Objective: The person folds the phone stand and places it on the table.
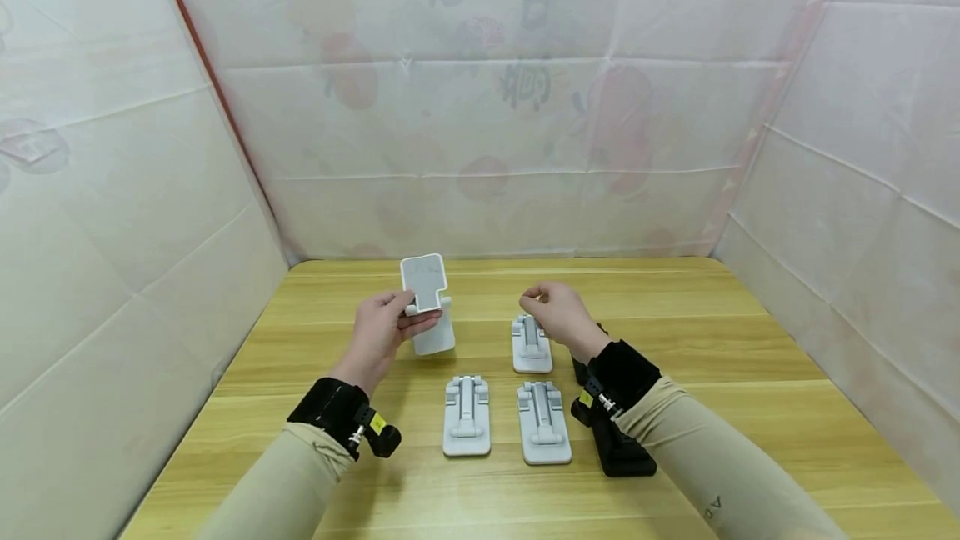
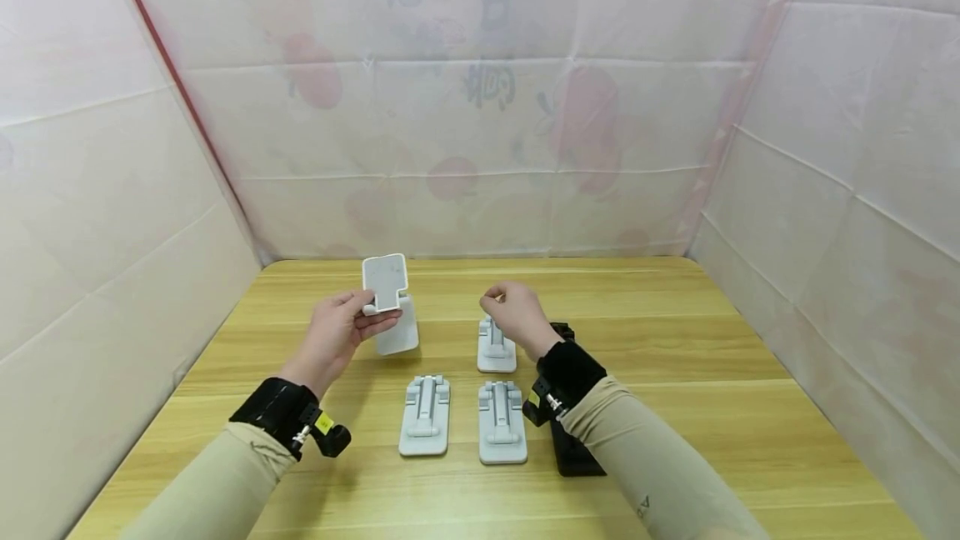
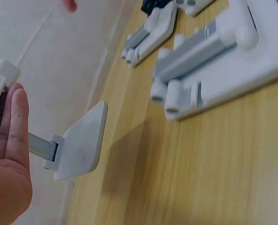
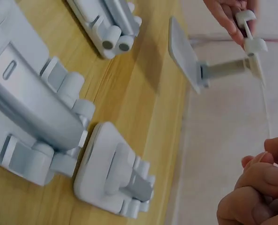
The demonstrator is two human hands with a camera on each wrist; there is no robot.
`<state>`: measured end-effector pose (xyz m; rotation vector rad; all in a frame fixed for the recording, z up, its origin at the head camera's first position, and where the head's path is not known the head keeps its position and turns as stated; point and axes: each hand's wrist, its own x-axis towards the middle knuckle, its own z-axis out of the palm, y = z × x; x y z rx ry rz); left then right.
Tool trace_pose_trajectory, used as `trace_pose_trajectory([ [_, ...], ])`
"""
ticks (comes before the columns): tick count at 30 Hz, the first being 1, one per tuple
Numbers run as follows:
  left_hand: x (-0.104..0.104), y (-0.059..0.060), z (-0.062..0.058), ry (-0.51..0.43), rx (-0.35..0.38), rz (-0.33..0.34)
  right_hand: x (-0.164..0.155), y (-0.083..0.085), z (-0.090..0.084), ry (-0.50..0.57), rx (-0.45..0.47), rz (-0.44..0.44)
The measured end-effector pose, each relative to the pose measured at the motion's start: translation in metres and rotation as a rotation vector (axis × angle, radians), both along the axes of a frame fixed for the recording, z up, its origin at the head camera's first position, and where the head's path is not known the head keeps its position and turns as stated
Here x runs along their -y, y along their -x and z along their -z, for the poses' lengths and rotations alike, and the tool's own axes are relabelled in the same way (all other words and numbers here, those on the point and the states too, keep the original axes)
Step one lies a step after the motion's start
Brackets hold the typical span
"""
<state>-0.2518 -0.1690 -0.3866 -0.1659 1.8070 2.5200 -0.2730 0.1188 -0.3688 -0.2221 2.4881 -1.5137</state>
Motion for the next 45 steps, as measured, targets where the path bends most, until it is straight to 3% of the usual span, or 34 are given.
trace_pose_trajectory([
  [11,-0.047,-0.007,-0.009,-0.010,-0.057,0.135,0.009,-0.002,-0.012,0.179,0.006,-0.126],
  [21,-0.067,-0.013,-0.010,0.006,-0.104,0.214,0.013,-0.003,-0.016,0.228,0.023,-0.150],
  [34,-0.067,-0.013,-0.007,0.033,-0.119,0.170,0.013,-0.005,-0.015,0.300,0.031,-0.185],
  [41,-0.063,-0.010,-0.005,0.092,-0.077,-0.059,0.012,-0.005,-0.019,0.414,0.019,-0.194],
  [43,-0.061,-0.009,-0.002,0.124,-0.048,-0.083,0.012,-0.005,-0.020,0.429,0.016,-0.191],
  [45,-0.059,-0.008,0.001,0.153,-0.016,-0.057,0.011,-0.006,-0.021,0.437,0.015,-0.190],
])
